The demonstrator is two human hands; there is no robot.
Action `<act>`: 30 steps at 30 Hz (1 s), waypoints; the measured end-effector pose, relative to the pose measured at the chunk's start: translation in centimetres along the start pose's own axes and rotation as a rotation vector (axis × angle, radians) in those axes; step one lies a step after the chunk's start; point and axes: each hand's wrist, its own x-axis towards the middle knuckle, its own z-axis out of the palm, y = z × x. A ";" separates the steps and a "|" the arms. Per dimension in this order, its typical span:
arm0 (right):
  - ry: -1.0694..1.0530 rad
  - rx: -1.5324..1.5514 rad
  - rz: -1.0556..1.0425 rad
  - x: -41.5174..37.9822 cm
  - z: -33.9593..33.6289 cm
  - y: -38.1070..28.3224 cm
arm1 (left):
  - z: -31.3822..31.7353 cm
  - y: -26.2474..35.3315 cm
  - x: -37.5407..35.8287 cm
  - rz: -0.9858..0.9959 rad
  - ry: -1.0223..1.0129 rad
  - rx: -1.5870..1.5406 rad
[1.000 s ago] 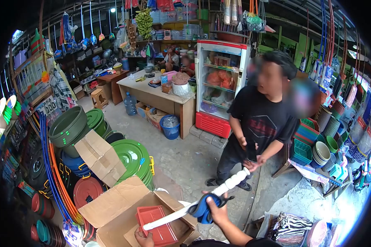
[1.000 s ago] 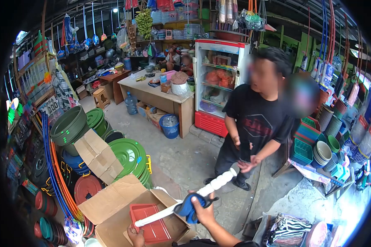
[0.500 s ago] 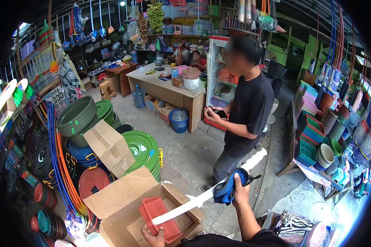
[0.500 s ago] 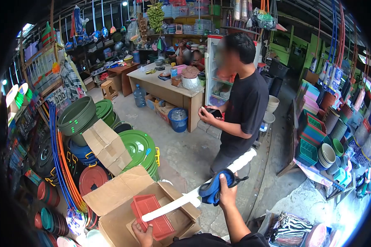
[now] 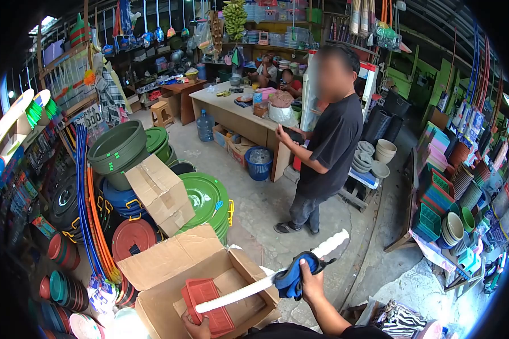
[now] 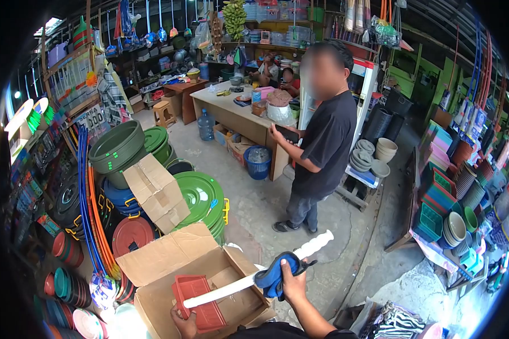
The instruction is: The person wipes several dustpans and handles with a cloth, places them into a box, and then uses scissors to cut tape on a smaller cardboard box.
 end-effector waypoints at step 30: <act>-0.200 -0.140 0.310 -2.5 3.7 6.8 | -5.2 -8.8 -3.7 -0.156 0.301 0.226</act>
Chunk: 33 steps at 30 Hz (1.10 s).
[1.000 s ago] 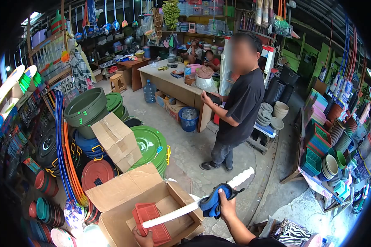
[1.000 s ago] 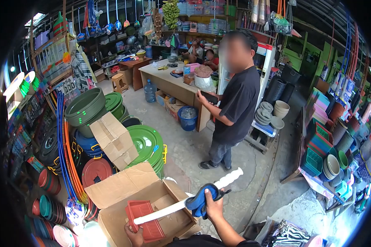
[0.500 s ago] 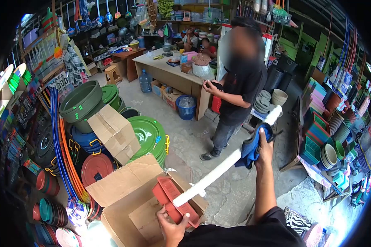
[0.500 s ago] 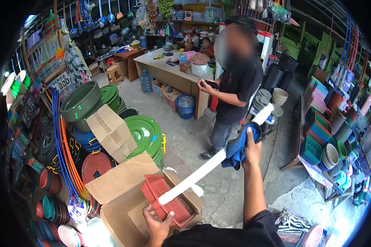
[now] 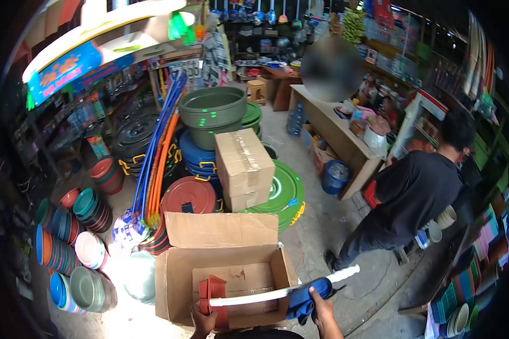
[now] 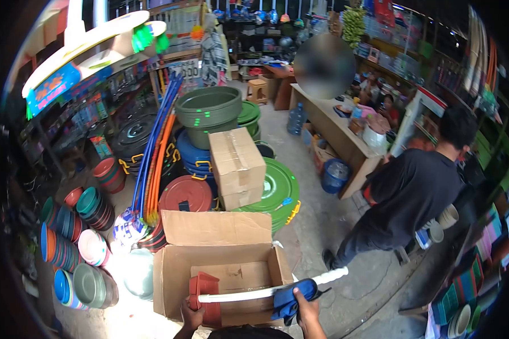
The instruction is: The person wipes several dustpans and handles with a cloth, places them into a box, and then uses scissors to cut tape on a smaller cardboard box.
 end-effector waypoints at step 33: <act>-0.892 -1.286 -1.140 -6.0 15.8 8.1 | -5.6 10.8 3.4 0.352 0.119 0.162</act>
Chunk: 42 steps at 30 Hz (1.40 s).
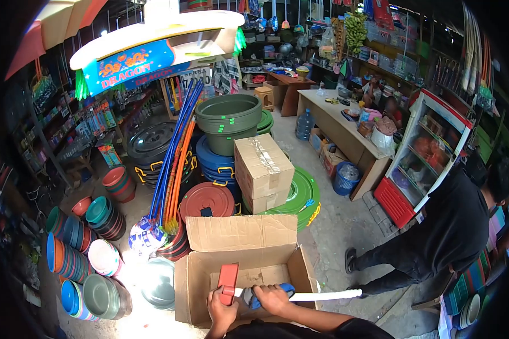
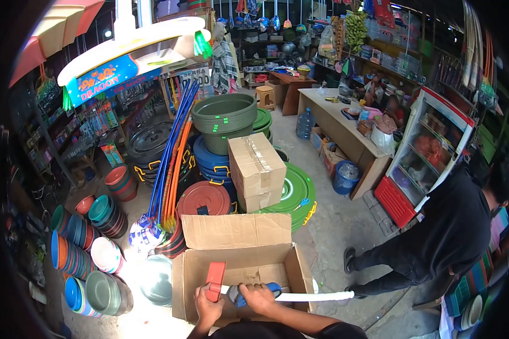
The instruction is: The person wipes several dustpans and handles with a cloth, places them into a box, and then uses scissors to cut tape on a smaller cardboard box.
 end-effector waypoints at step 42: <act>0.268 1.216 0.714 -3.9 -1.7 11.5 | -12.7 -5.9 -16.2 -0.392 0.714 0.152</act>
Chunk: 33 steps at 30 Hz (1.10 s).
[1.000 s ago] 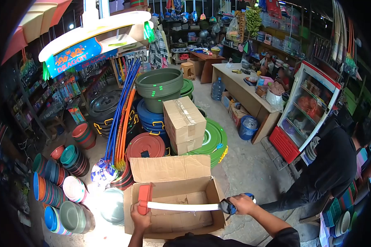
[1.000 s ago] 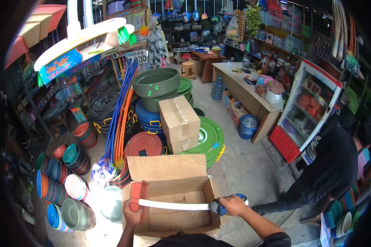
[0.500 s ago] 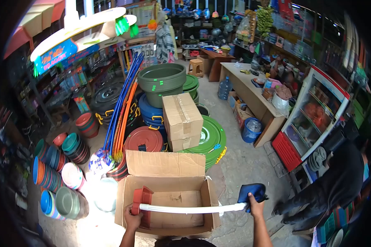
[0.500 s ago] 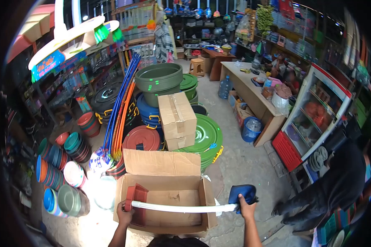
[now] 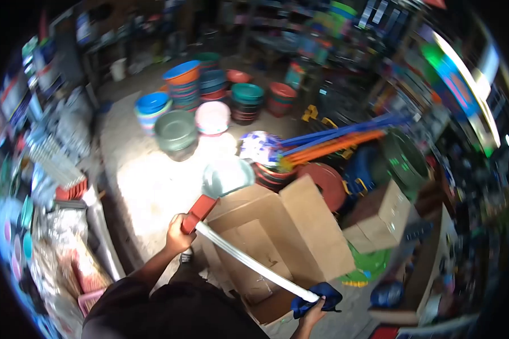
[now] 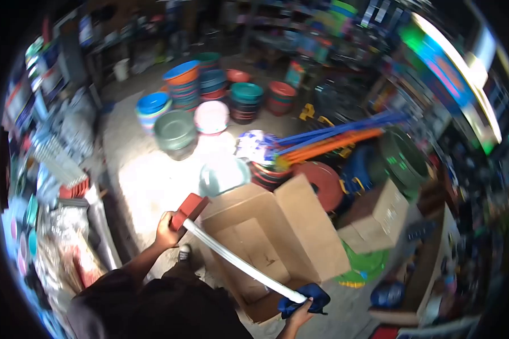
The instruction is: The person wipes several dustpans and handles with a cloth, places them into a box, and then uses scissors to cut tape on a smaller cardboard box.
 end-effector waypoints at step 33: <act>-1.145 0.084 -0.050 -29.1 92.3 -11.1 | -38.9 -45.7 27.3 -0.784 0.733 0.061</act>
